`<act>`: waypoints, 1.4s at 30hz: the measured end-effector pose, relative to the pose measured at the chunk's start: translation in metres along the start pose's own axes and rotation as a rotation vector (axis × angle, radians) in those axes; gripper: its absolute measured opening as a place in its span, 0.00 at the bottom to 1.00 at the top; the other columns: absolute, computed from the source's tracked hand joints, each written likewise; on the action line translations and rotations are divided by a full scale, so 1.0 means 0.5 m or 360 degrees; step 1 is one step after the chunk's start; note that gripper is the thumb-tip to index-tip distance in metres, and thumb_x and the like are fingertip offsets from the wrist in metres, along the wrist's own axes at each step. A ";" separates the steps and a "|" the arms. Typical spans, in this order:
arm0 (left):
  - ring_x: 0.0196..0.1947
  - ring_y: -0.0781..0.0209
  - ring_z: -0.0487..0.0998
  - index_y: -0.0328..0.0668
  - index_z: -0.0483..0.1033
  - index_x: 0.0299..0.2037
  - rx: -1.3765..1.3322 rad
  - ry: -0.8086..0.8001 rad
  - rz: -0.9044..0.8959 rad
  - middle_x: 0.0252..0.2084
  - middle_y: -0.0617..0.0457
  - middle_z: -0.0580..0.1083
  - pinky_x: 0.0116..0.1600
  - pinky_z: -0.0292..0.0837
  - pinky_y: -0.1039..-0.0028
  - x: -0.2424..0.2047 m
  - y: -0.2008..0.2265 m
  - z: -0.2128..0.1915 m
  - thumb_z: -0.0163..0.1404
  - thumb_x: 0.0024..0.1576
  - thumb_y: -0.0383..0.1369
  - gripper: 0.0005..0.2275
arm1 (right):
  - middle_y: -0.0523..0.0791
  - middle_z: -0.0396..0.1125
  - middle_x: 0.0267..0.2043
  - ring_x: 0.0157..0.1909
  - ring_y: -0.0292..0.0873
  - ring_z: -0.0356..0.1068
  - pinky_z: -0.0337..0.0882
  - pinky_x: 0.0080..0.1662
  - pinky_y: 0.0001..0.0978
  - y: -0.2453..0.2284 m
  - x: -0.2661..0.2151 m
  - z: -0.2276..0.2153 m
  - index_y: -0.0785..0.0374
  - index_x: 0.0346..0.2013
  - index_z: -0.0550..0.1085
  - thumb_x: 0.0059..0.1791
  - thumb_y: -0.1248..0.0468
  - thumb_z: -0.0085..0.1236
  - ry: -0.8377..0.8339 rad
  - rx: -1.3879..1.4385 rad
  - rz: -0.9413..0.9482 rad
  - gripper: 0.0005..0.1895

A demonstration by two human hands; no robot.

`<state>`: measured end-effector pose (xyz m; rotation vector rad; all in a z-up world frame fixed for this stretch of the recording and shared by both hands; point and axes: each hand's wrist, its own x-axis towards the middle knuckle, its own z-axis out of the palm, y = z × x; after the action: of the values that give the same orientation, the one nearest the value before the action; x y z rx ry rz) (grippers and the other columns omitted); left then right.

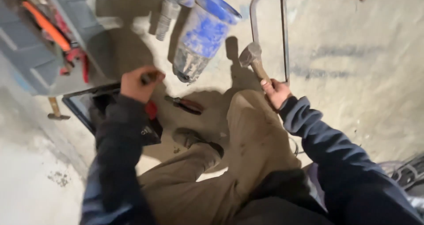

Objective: The person sits on the workshop floor working on a blue angle grinder. They handle a hacksaw frame, rummage through a toolbox, use pliers on the grinder, tap it with a mallet, and finally work on the tool by hand.

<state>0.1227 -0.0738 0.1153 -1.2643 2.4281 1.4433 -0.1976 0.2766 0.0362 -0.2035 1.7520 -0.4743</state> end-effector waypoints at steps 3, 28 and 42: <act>0.32 0.52 0.82 0.43 0.82 0.45 0.0206 -0.0105 -0.0112 0.34 0.45 0.79 0.40 0.76 0.67 -0.106 0.015 -0.093 0.61 0.54 0.34 0.11 | 0.44 0.65 0.23 0.23 0.38 0.63 0.65 0.28 0.36 0.005 0.034 0.014 0.66 0.42 0.74 0.54 0.39 0.50 0.0028 -0.0081 0.0020 0.30; 0.38 0.41 0.80 0.57 0.79 0.54 0.0581 -0.0433 0.0326 0.40 0.48 0.80 0.37 0.74 0.52 0.136 0.060 0.068 0.55 0.57 0.50 0.18 | 0.42 0.57 0.20 0.15 0.38 0.55 0.58 0.19 0.35 0.036 0.061 0.003 0.63 0.43 0.70 0.55 0.44 0.50 0.0183 0.0292 0.0309 0.23; 0.25 0.50 0.80 0.52 0.76 0.39 0.1489 -0.0596 0.0404 0.48 0.49 0.74 0.29 0.73 0.57 0.084 -0.131 0.164 0.48 0.57 0.34 0.04 | 0.45 0.70 0.25 0.28 0.45 0.72 0.70 0.35 0.39 0.079 0.079 0.041 0.65 0.46 0.73 0.53 0.39 0.48 0.0235 -0.0342 0.0096 0.29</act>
<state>0.1103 -0.0535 0.0049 -0.4421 2.4972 0.3471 -0.1826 0.2928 -0.0191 -0.2728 1.9486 -0.2618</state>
